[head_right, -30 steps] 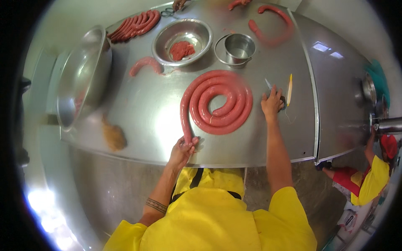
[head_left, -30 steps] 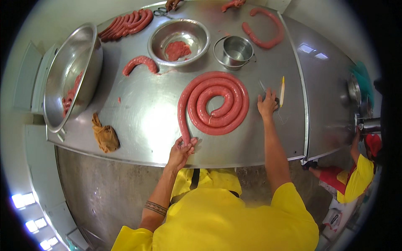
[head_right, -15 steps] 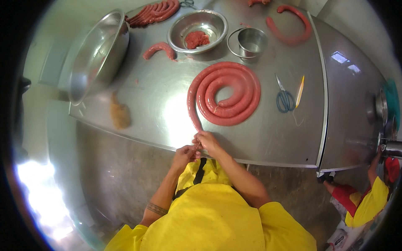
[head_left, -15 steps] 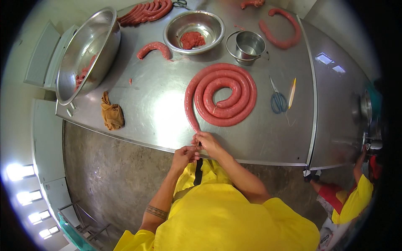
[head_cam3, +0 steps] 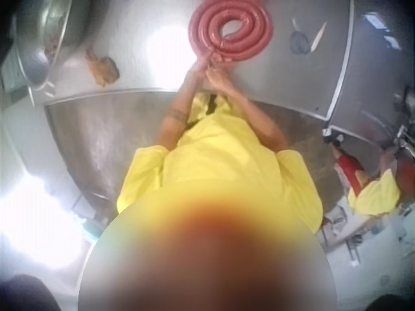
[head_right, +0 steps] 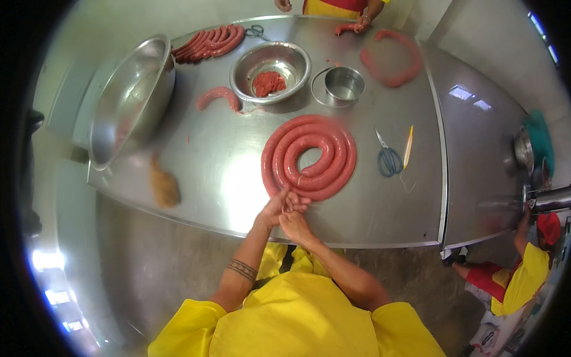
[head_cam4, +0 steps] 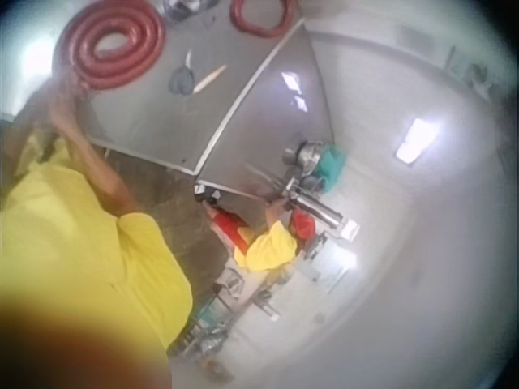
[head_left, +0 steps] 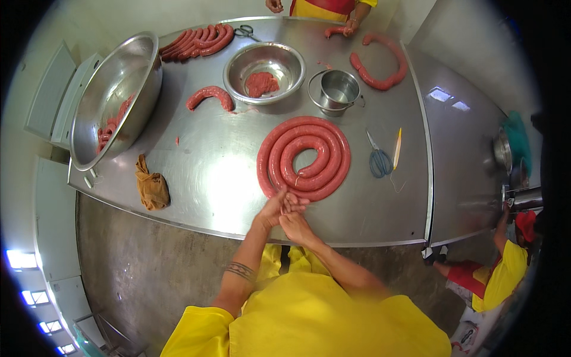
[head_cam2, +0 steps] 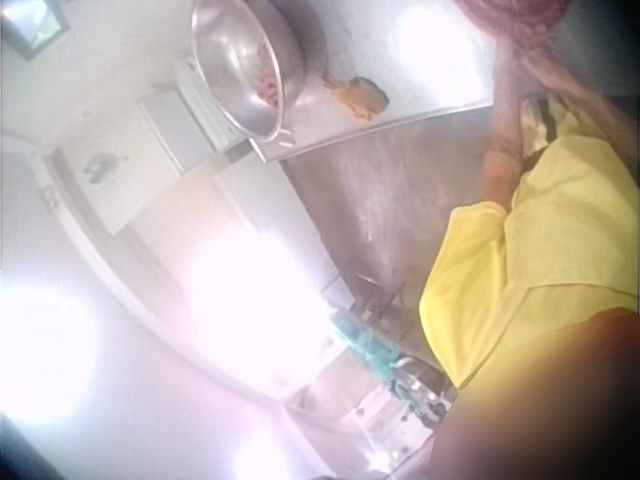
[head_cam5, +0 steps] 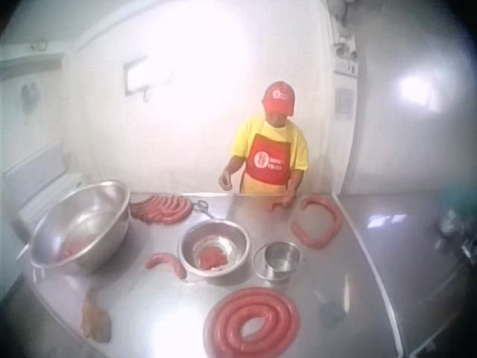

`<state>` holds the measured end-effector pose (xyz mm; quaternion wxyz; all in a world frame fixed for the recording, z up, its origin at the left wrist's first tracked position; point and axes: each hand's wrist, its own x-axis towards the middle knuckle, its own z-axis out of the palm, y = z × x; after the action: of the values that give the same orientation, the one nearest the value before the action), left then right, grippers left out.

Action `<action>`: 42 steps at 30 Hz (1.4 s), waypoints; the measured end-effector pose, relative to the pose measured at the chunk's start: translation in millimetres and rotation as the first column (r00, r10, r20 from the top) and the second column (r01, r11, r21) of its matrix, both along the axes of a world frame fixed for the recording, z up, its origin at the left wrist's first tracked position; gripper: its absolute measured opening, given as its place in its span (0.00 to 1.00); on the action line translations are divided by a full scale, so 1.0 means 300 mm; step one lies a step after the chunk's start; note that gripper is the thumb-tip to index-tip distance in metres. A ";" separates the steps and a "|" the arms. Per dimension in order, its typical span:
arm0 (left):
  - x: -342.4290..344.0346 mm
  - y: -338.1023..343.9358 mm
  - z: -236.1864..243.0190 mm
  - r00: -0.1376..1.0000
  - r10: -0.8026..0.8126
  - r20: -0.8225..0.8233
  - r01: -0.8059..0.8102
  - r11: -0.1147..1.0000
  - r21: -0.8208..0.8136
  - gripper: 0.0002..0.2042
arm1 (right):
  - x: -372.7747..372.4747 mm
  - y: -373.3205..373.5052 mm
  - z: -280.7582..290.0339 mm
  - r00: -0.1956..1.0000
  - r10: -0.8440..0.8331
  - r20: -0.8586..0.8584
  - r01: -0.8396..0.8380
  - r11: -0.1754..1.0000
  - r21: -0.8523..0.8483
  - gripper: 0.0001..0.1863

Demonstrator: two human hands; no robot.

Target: The person coils a long sausage on a stainless steel table, then uses a yellow tool to prick the casing repeatedly. They cut the sausage into links with scissors and place the links into a metal bowl. The person repeats this process with additional sausage coils.

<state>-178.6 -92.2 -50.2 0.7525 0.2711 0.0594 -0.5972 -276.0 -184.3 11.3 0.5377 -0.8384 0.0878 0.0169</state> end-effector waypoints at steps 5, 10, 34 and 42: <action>0.305 0.022 0.073 0.960 0.106 0.257 -0.106 0.994 -0.017 0.32 | 0.114 0.035 0.074 0.998 0.041 -0.052 -0.043 0.999 -0.023 0.19; 0.192 0.069 0.032 0.983 0.121 0.136 -0.122 0.993 -0.002 0.32 | 0.083 0.113 0.058 0.969 0.086 -0.231 -0.089 0.996 -0.003 0.19; -0.029 0.419 0.160 0.958 -0.200 0.207 0.096 0.899 0.427 0.16 | 0.247 0.078 -0.111 0.793 0.348 -0.501 0.193 0.636 0.747 0.20; 0.087 0.383 0.078 0.987 0.065 -0.148 -0.075 0.995 -0.068 0.18 | 0.247 0.203 -0.059 0.811 0.000 -0.585 0.439 0.661 0.608 0.17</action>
<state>-152.4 22.8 -26.7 0.7761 0.1966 0.1018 -0.5905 -201.9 -123.3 -6.4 0.7721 -0.5007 0.3264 0.2159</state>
